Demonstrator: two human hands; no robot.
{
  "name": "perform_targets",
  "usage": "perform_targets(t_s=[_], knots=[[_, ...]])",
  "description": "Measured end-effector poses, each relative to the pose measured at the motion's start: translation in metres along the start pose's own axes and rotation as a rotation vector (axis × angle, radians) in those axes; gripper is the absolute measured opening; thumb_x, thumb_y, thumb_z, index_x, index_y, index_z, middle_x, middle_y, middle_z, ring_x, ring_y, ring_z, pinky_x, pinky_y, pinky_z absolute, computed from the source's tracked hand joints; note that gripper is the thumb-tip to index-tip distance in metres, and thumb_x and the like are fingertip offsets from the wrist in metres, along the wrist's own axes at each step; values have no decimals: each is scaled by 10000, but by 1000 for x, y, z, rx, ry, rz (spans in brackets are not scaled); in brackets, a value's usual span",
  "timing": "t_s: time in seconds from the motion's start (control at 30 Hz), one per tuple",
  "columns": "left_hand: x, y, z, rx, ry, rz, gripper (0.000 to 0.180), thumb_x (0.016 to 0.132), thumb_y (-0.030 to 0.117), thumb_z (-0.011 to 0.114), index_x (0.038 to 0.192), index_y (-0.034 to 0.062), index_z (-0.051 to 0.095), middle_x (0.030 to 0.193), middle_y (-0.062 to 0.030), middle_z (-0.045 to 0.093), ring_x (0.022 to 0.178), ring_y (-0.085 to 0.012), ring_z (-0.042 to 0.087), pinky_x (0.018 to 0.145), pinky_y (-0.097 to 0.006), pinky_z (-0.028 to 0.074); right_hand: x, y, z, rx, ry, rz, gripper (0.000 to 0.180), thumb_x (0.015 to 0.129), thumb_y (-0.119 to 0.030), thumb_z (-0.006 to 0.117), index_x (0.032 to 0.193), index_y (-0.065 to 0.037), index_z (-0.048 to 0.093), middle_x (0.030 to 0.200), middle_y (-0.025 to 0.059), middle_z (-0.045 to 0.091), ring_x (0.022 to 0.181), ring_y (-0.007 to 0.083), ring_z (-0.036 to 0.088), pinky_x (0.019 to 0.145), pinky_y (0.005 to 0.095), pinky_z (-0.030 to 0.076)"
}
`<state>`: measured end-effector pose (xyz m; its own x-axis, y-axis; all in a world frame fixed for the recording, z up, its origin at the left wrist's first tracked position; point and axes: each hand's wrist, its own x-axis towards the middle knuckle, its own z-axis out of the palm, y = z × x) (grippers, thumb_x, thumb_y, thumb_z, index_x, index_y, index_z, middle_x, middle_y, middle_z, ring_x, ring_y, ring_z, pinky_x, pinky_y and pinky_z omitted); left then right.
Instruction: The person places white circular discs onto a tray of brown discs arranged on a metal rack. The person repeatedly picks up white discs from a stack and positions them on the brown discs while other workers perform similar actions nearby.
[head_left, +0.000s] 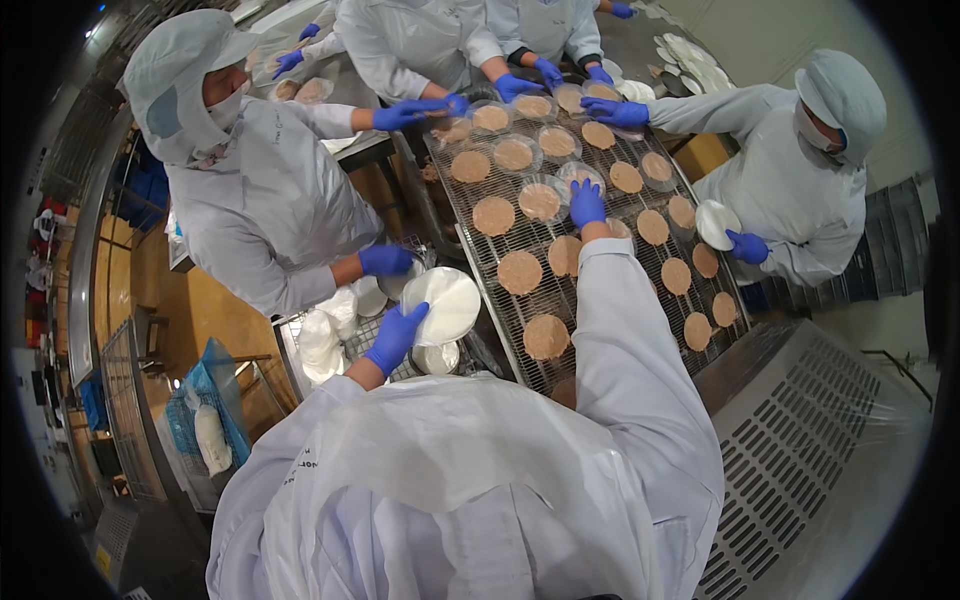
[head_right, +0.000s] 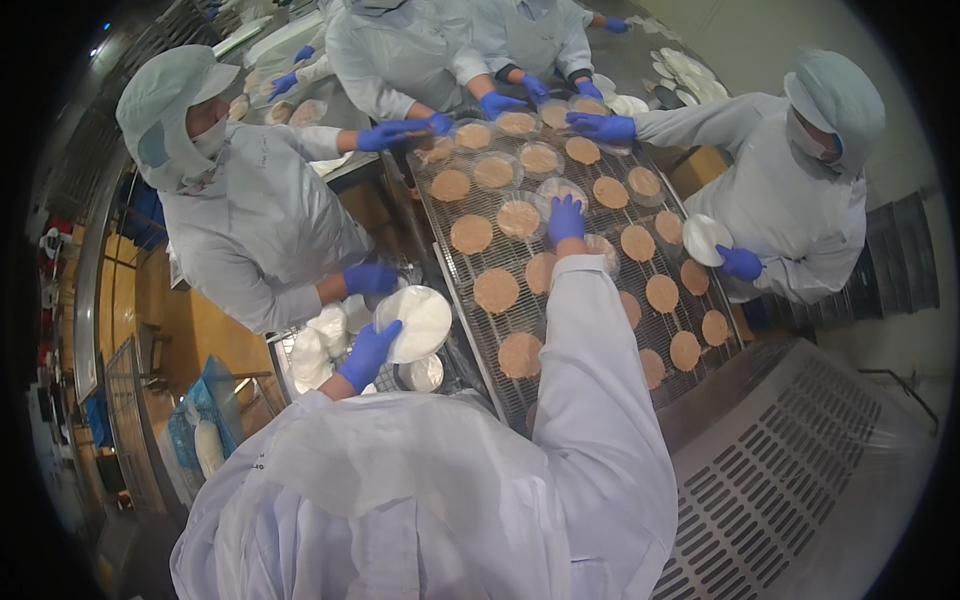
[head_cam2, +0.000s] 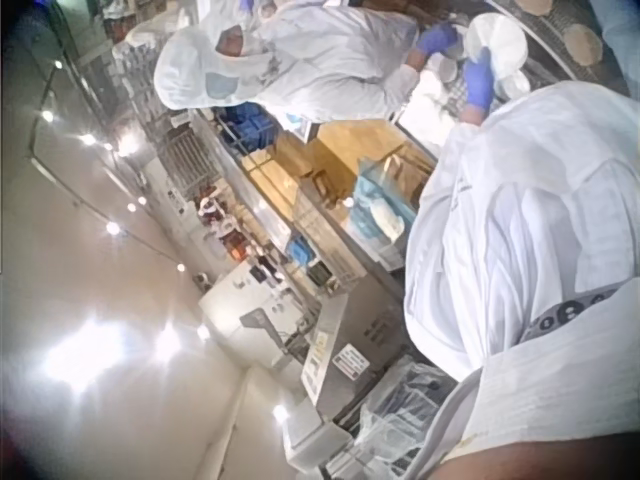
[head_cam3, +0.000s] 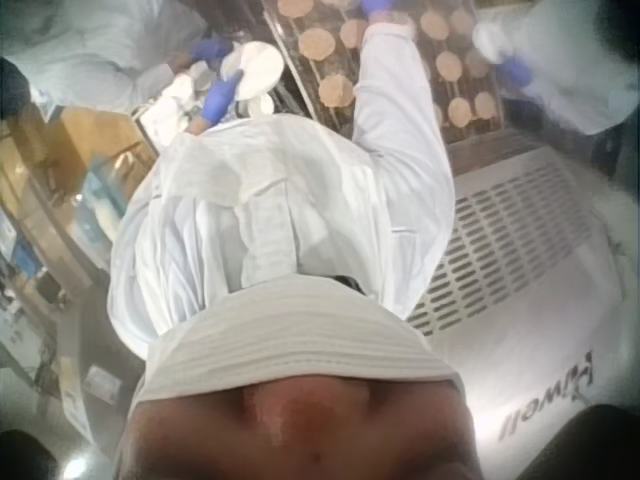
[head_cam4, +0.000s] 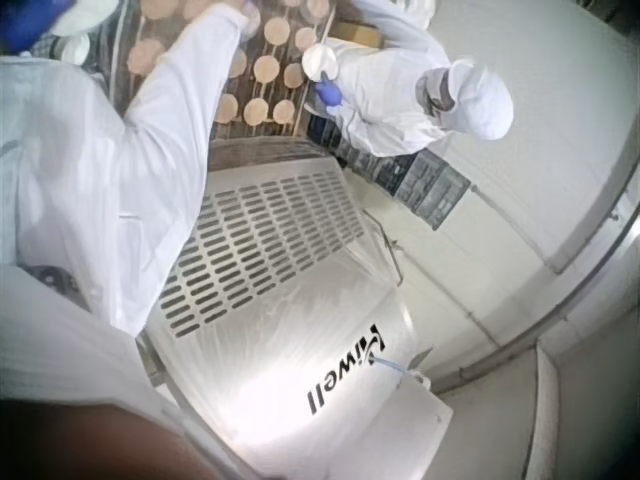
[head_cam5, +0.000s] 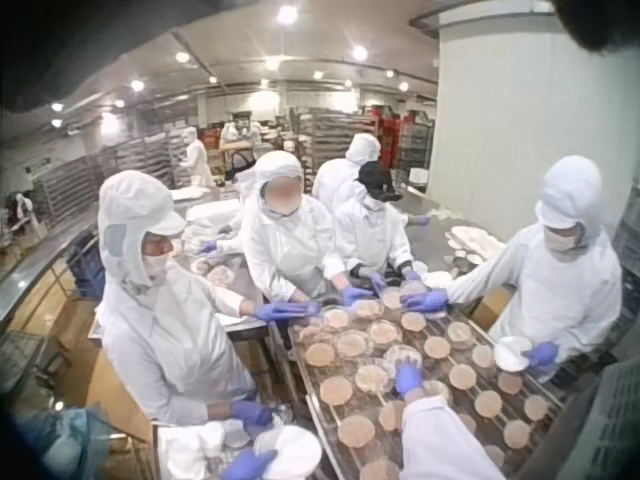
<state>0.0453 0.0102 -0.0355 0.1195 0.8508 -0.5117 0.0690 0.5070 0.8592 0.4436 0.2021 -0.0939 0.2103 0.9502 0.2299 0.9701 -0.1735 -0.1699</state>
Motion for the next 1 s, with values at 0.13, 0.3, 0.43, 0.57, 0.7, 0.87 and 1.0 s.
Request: perform_targets(t_s=[0.13,0.3,0.43,0.57,0.7,0.87,1.0], knots=[[5,-4,-3,-8,3,49,521,813,313,610,1155,-58,481,1007,-103,579,887,-160,564,755,-272,465,-15,14,28,274,-28,23,274,796,-79,462,1034,-47,593,1087,187,558,1051,311,503,890,399,402],[-3,15,0,11,82,5,419,827,248,593,1105,-58,521,976,-107,600,857,-162,569,739,-284,459,-72,-48,-61,369,-154,170,209,765,-103,507,918,-41,636,872,202,623,809,331,605,732,411,474],[8,22,13,-77,53,72,397,823,225,598,1103,-47,524,977,-101,598,849,-159,571,734,-280,467,-130,-98,-82,911,-467,72,297,757,-236,593,953,-14,624,907,200,615,836,329,587,777,349,461],[3,47,27,-118,11,95,393,825,210,599,1111,-47,518,986,-101,594,852,-158,570,736,-274,469,-141,-164,-114,832,-516,-37,350,745,-269,618,961,4,590,855,216,599,822,337,581,743,361,460],[9,30,14,-123,24,111,433,819,231,606,1131,-50,503,1015,-96,581,878,-157,560,742,-275,461,-140,-161,-108,850,-366,-199,282,793,-214,546,974,0,577,862,198,600,817,329,582,728,359,461],[-3,8,1,-194,52,102,425,823,219,605,1131,-56,505,1020,-110,587,878,-157,565,762,-279,458,-117,-75,-94,870,-375,133,194,798,-143,517,836,-3,647,840,151,635,770,257,609,696,345,477],[-11,5,1,-155,59,101,419,819,238,607,1101,-59,524,990,-107,596,856,-152,567,745,-278,456,-82,28,-88,170,-27,253,225,835,-174,491,917,-11,623,866,158,632,746,274,608,642,367,479]])
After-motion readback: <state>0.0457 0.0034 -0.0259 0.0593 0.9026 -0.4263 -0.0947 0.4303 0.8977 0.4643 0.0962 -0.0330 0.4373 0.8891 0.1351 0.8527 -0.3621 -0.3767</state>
